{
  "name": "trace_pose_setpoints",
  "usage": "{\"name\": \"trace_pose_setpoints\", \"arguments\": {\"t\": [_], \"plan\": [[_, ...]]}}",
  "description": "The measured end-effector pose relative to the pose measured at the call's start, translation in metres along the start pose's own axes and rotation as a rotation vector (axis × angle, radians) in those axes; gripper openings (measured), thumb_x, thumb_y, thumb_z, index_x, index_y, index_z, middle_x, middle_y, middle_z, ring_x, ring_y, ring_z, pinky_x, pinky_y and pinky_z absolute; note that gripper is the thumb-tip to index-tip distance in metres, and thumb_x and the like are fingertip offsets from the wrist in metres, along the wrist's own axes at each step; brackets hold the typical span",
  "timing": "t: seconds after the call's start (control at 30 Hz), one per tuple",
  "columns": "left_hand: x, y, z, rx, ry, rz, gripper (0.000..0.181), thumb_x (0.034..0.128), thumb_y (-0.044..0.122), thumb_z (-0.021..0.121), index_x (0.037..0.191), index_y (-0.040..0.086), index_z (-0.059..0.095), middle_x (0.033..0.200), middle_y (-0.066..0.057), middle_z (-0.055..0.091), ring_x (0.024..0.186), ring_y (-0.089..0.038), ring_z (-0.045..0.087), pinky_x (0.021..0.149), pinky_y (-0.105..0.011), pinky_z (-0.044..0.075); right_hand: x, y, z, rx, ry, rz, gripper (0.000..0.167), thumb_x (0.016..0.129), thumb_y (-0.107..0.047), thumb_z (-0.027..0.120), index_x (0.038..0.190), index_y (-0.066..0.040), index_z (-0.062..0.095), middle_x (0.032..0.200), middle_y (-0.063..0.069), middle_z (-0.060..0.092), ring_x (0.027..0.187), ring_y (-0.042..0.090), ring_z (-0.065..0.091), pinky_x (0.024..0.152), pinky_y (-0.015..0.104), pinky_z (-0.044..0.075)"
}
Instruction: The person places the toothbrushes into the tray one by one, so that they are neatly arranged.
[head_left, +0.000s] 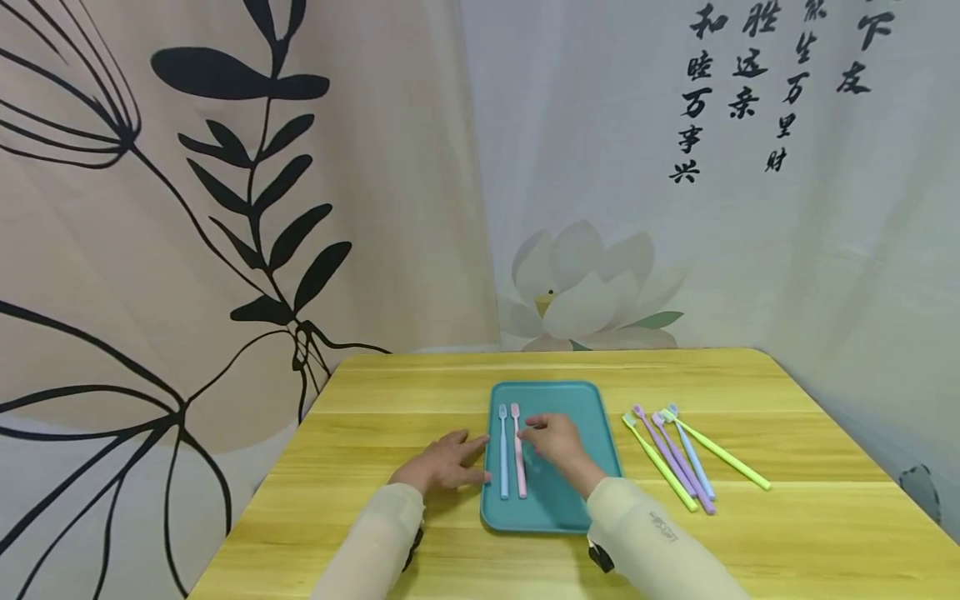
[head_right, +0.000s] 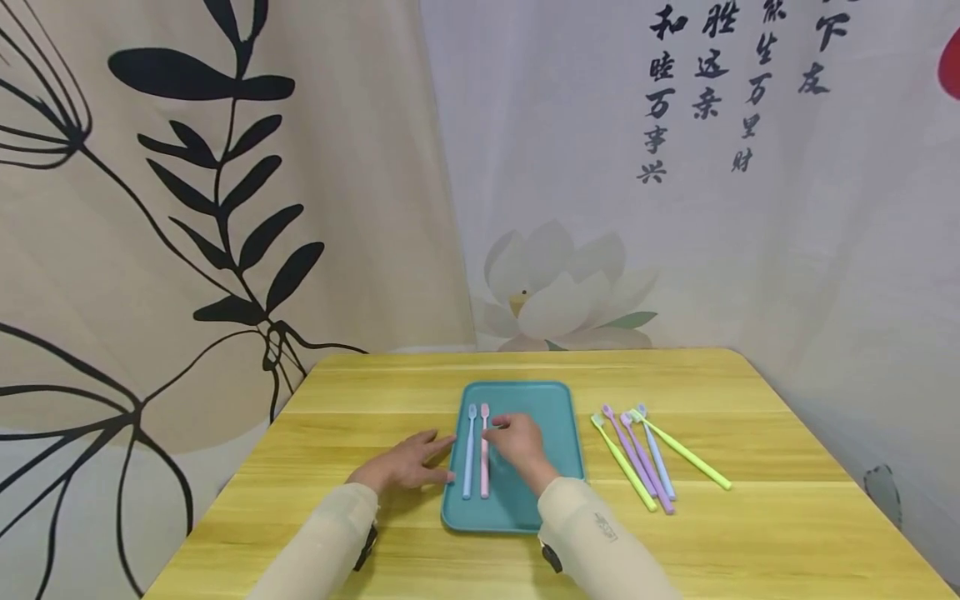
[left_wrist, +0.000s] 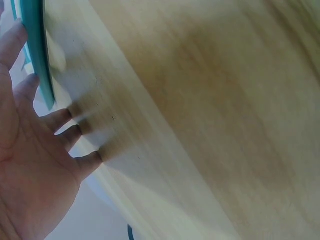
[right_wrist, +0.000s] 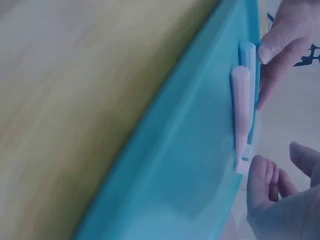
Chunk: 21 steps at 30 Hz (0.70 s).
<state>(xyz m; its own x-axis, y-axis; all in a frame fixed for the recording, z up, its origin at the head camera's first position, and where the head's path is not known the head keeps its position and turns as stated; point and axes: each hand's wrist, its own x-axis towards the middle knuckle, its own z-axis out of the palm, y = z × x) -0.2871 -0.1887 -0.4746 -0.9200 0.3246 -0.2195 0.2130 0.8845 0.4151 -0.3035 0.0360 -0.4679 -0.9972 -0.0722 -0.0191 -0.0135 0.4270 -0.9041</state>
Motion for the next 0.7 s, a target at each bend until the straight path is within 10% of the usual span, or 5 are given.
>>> {"name": "trace_pose_setpoints", "arguments": {"t": [0.7], "plan": [[0.0,0.0,0.0,-0.008,0.005,0.006,0.077,0.0901,0.056,0.065,0.155,0.028,0.036,0.16,-0.017,0.026,0.146,-0.041,0.022,0.113,-0.063,0.023,-0.004,-0.002,-0.081,-0.081,0.031,-0.151,0.03,0.094,-0.02,0.07,0.121,-0.006,0.069,0.104,0.007,0.068,0.091,0.027,0.065,0.078,0.041,0.056]]}}
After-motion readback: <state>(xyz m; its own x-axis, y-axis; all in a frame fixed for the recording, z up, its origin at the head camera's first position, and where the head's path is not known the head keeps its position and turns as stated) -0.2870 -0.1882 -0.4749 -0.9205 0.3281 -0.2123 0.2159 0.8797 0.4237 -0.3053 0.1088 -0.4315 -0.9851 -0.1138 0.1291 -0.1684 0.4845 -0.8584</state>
